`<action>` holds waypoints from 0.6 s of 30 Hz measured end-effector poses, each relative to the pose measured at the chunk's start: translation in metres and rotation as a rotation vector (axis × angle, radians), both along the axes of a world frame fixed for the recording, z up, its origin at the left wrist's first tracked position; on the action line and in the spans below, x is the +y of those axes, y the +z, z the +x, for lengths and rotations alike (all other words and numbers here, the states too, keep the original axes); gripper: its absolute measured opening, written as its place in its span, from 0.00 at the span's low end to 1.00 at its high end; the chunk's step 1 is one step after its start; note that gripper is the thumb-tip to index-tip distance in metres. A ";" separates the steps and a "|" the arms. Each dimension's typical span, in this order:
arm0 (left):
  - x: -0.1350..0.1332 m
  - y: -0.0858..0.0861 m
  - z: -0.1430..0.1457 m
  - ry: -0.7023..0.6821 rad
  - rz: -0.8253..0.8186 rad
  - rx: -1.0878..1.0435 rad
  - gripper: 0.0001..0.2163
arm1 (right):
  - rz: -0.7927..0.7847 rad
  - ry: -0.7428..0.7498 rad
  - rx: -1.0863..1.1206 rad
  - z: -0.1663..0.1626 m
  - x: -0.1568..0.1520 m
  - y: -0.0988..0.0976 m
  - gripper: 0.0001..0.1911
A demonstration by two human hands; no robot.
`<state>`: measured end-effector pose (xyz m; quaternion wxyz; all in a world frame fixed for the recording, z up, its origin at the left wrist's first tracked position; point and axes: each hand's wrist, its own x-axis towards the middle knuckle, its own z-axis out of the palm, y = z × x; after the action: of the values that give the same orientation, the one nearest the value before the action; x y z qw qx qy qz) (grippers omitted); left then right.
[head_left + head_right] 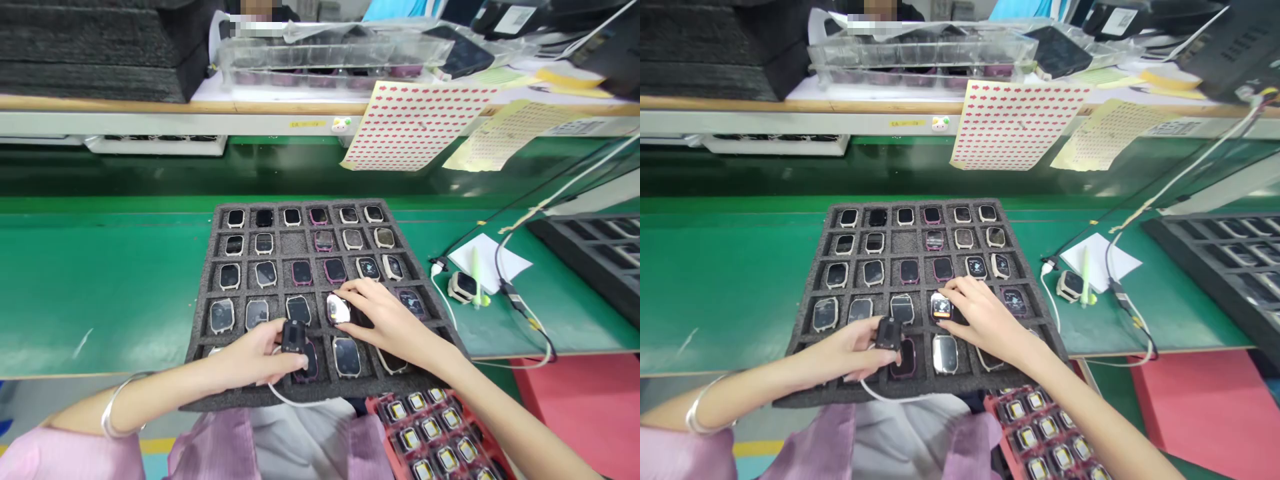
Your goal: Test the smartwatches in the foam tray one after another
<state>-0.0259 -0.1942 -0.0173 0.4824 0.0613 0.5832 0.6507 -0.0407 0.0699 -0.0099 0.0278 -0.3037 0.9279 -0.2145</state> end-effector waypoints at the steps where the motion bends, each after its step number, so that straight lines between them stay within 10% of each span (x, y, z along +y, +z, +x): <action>1: -0.005 -0.001 0.002 0.030 -0.004 0.014 0.16 | 0.022 0.026 0.009 -0.001 -0.003 0.002 0.19; 11: -0.003 -0.022 0.011 0.193 0.112 0.026 0.16 | 0.242 0.235 0.008 -0.025 -0.072 0.017 0.15; 18: -0.005 -0.028 0.006 0.212 0.256 -0.022 0.19 | -0.147 0.076 -0.102 -0.015 -0.060 0.038 0.20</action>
<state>-0.0197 -0.1988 -0.0451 0.4055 0.0531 0.4937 0.7675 -0.0559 0.0096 0.0277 0.0610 -0.3288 0.8948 -0.2958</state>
